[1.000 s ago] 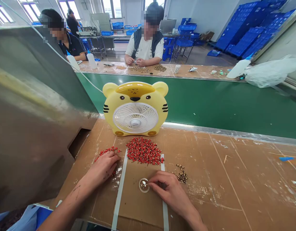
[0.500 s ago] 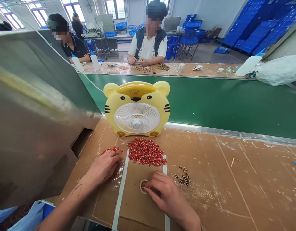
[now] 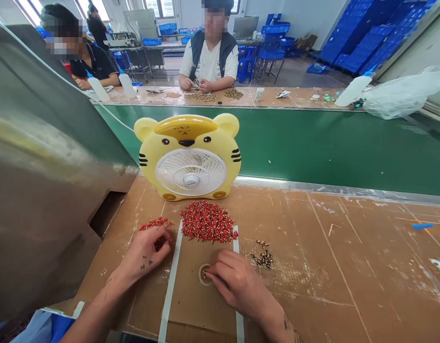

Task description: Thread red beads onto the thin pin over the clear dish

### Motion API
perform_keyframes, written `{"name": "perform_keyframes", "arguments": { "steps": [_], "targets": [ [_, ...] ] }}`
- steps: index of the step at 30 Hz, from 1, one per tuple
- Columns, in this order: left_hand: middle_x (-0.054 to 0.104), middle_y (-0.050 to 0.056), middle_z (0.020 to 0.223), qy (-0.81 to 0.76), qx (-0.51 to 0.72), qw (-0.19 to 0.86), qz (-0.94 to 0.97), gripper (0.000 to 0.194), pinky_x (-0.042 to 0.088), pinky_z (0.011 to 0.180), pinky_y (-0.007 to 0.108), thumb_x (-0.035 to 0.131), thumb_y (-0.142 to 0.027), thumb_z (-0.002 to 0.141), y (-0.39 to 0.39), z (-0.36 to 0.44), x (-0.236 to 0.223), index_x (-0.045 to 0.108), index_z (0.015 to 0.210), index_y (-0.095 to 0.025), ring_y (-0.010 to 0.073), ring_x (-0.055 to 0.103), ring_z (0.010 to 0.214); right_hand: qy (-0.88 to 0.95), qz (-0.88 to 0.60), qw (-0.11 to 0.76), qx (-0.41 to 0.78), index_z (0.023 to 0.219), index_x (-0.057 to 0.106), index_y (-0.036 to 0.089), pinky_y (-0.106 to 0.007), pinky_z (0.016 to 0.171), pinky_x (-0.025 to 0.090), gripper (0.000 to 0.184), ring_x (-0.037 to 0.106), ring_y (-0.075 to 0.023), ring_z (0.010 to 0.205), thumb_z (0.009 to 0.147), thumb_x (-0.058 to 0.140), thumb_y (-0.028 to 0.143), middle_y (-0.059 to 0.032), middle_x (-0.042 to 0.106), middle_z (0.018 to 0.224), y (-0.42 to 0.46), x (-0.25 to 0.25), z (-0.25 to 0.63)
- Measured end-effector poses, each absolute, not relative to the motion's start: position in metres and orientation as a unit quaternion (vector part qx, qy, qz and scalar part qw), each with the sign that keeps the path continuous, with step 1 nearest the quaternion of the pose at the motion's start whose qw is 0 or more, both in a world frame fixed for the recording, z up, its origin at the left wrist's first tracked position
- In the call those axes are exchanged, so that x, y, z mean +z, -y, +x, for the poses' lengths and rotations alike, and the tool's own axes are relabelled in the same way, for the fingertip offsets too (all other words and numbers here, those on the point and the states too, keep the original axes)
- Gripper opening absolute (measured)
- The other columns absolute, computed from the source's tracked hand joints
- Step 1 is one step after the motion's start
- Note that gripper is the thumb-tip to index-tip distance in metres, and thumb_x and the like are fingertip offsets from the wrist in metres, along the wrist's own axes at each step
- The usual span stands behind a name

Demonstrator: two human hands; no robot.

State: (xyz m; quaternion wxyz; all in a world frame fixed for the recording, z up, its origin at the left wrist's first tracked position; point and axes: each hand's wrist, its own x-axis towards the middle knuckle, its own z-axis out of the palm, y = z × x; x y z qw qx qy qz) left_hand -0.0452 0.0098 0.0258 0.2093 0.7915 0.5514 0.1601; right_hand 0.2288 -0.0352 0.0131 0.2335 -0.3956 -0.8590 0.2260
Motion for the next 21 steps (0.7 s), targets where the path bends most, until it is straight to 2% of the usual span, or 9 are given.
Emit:
{"name": "perform_keyframes", "arguments": {
  "steps": [4,8,16,21],
  "targets": [
    [0.061,0.002,0.071,-0.563,0.129,0.174,0.797,0.014,0.039,0.064,0.028,0.049,-0.010,0.079,-0.010,-0.048,0.025,0.056,0.073,-0.020,0.0191,0.057,0.068,0.861,-0.396,0.240,0.212,0.082,0.067,0.018,-0.029,0.061,0.041,0.023,0.054,-0.0175,0.068,0.099,0.051,0.021,-0.0050,0.062,0.073,0.034,0.014,0.227],
    [0.062,0.003,0.075,-0.557,0.181,0.200,0.786,0.014,0.040,0.066,0.028,0.048,-0.010,0.080,-0.011,-0.052,0.030,0.058,0.074,-0.019,0.0181,0.057,0.070,0.865,-0.385,0.243,0.211,0.085,0.067,0.018,-0.029,0.061,0.039,0.021,0.053,-0.0171,0.068,0.098,0.051,0.018,-0.0045,0.061,0.073,0.034,0.010,0.228],
    [0.062,0.000,0.068,-0.564,0.275,0.375,0.682,0.012,0.037,0.058,0.023,0.056,-0.016,0.083,-0.009,-0.052,0.035,0.064,0.075,-0.017,0.0135,0.053,0.061,0.858,-0.379,0.277,0.210,0.086,0.064,0.017,-0.028,0.061,0.037,0.018,0.050,-0.0165,0.067,0.098,0.050,0.014,-0.0039,0.059,0.073,0.036,0.008,0.227],
    [0.057,-0.001,0.066,-0.505,0.281,0.564,0.590,0.012,0.034,0.057,0.022,0.063,-0.025,0.082,-0.010,-0.027,0.031,0.066,0.078,-0.014,0.0118,0.047,0.061,0.866,-0.377,0.250,0.214,0.080,0.062,0.018,-0.028,0.063,0.038,0.021,0.051,-0.0169,0.069,0.098,0.050,0.016,-0.0032,0.058,0.072,0.035,0.012,0.229]
  ]
}}
